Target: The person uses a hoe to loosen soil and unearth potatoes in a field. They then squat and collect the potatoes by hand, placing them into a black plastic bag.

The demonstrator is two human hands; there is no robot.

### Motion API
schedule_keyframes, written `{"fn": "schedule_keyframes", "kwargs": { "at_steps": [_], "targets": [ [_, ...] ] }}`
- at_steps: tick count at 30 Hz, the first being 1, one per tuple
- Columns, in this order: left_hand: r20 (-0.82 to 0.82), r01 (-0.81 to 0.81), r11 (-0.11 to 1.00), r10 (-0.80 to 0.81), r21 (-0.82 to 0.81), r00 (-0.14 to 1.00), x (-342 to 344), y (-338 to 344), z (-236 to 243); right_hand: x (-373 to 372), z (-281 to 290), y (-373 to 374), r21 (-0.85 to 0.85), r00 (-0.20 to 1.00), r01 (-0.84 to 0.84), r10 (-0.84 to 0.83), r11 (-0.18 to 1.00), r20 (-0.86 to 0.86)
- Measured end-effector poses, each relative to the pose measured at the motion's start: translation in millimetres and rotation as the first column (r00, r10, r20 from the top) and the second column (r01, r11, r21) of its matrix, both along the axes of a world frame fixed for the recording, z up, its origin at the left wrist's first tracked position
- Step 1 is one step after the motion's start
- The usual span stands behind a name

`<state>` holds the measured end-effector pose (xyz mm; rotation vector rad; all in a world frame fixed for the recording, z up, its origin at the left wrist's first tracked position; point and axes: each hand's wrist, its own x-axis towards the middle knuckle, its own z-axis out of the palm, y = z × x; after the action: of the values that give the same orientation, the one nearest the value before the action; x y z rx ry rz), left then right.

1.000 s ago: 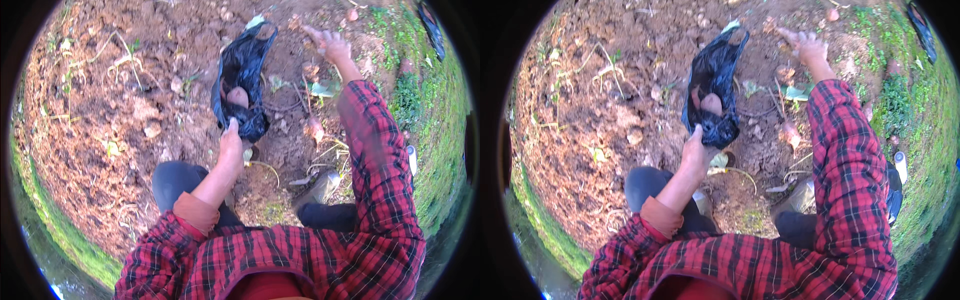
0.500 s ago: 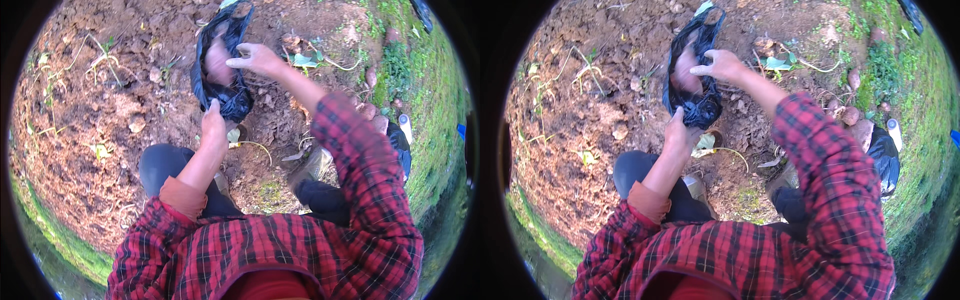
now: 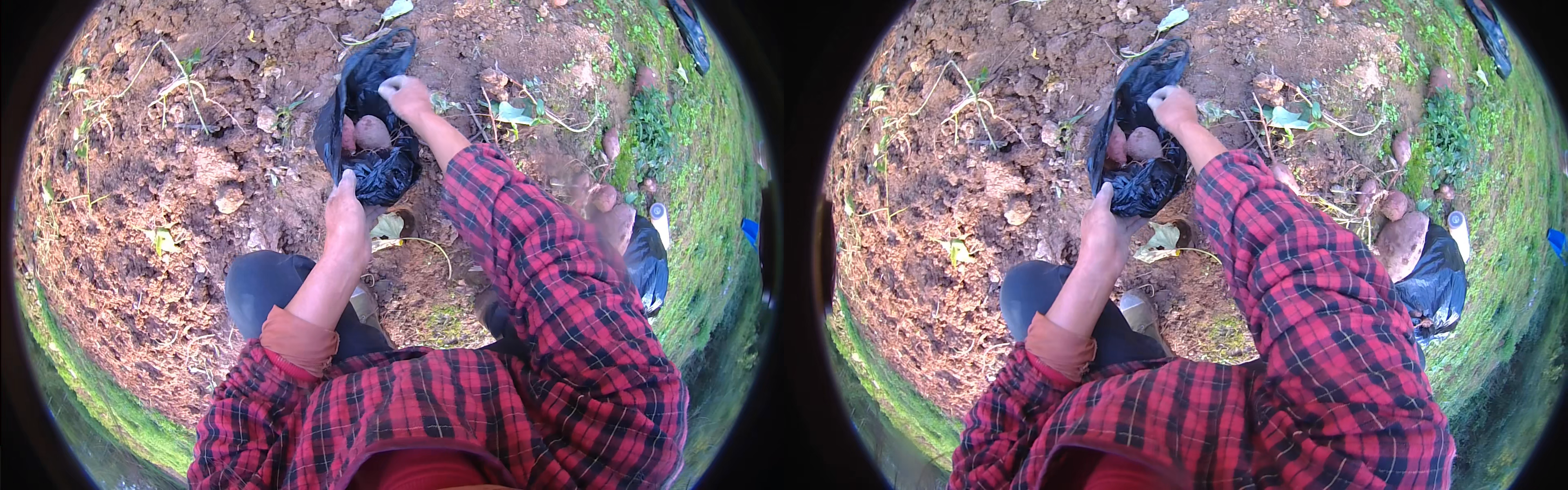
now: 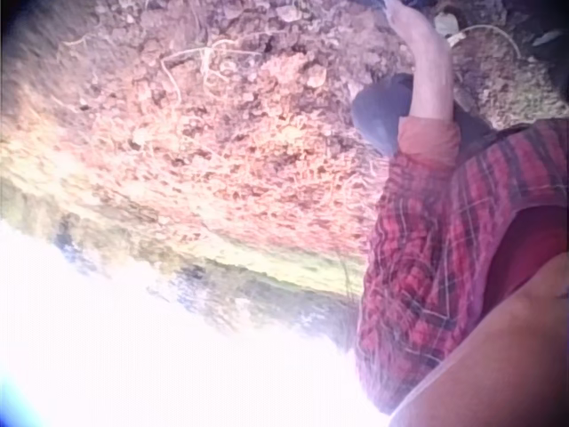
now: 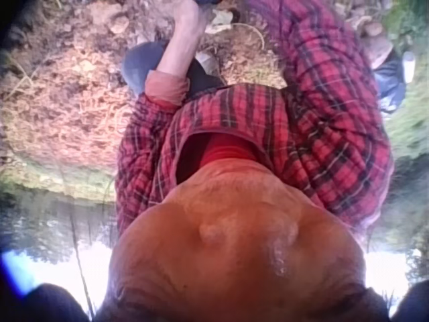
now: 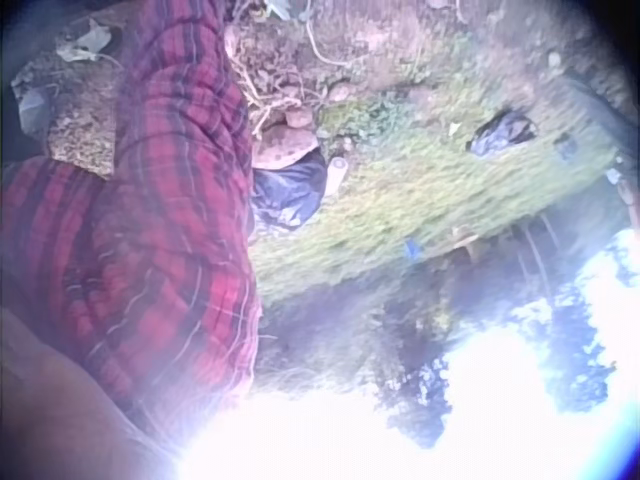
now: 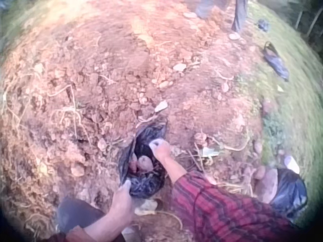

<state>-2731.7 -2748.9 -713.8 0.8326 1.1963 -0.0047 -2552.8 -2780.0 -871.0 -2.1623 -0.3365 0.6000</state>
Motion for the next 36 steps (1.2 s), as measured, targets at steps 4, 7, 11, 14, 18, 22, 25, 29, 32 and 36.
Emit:
{"fn": "schedule_keyframes", "kwargs": {
  "at_steps": [4, 7, 11, 14, 18, 22, 25, 29, 32, 36],
  "targets": [
    [0.103, -0.112, 0.987, 0.101, 0.112, 0.990, 11.6, 9.6, -0.5, 31.8, 14.5, -14.1, 0.287, 0.886, 0.464, -0.436, 0.838, -0.159],
    [0.296, -0.213, 0.972, 0.175, 0.101, 0.939, 27.8, 19.4, -7.8, 81.5, 43.3, -55.0, 0.539, 0.786, 0.581, -0.592, 0.609, -0.178],
    [0.341, -0.035, 0.926, -0.103, 0.376, 0.935, 43.5, 10.9, -6.7, 124.7, 86.0, -111.4, 0.681, 0.846, 0.419, -0.531, 0.601, -0.052],
    [0.307, 0.225, 0.887, -0.363, 0.403, 0.879, 50.5, -13.1, -8.8, 136.6, 125.9, -155.8, 0.315, 0.809, 0.367, -0.468, 0.875, 0.355],
    [-0.063, 0.587, 0.563, -0.689, 0.581, 0.722, 43.0, -39.7, -16.2, 93.7, 146.6, -223.0, -0.516, 0.805, 0.097, 0.238, 0.851, 0.544],
    [-0.024, 0.539, 0.622, -0.642, 0.567, 0.766, 43.8, -51.2, -15.5, -14.1, 98.3, -226.0, -0.688, 0.906, -0.359, 0.413, 0.630, -0.095],
    [-0.002, 0.484, 0.695, -0.570, 0.532, 0.821, 45.5, -59.8, -17.2, -60.4, 56.6, -226.4, -0.697, 0.947, -0.160, 0.309, 0.700, 0.093],
    [0.062, 0.331, 0.842, -0.392, 0.426, 0.918, 38.7, -55.6, -32.5, -21.4, 99.1, -239.7, -0.422, 0.966, 0.030, -0.135, 0.906, -0.222],
    [0.048, 0.373, 0.821, -0.434, 0.433, 0.900, 40.3, -57.5, -22.3, 11.2, 127.1, -239.4, 0.070, 0.907, 0.419, -0.420, 0.905, 0.007],
    [0.003, 0.422, 0.718, -0.508, 0.554, 0.861, 41.5, -57.0, -19.1, 18.4, 167.0, -164.7, 0.546, 0.958, 0.285, -0.217, 0.788, -0.187]
  ]
}}
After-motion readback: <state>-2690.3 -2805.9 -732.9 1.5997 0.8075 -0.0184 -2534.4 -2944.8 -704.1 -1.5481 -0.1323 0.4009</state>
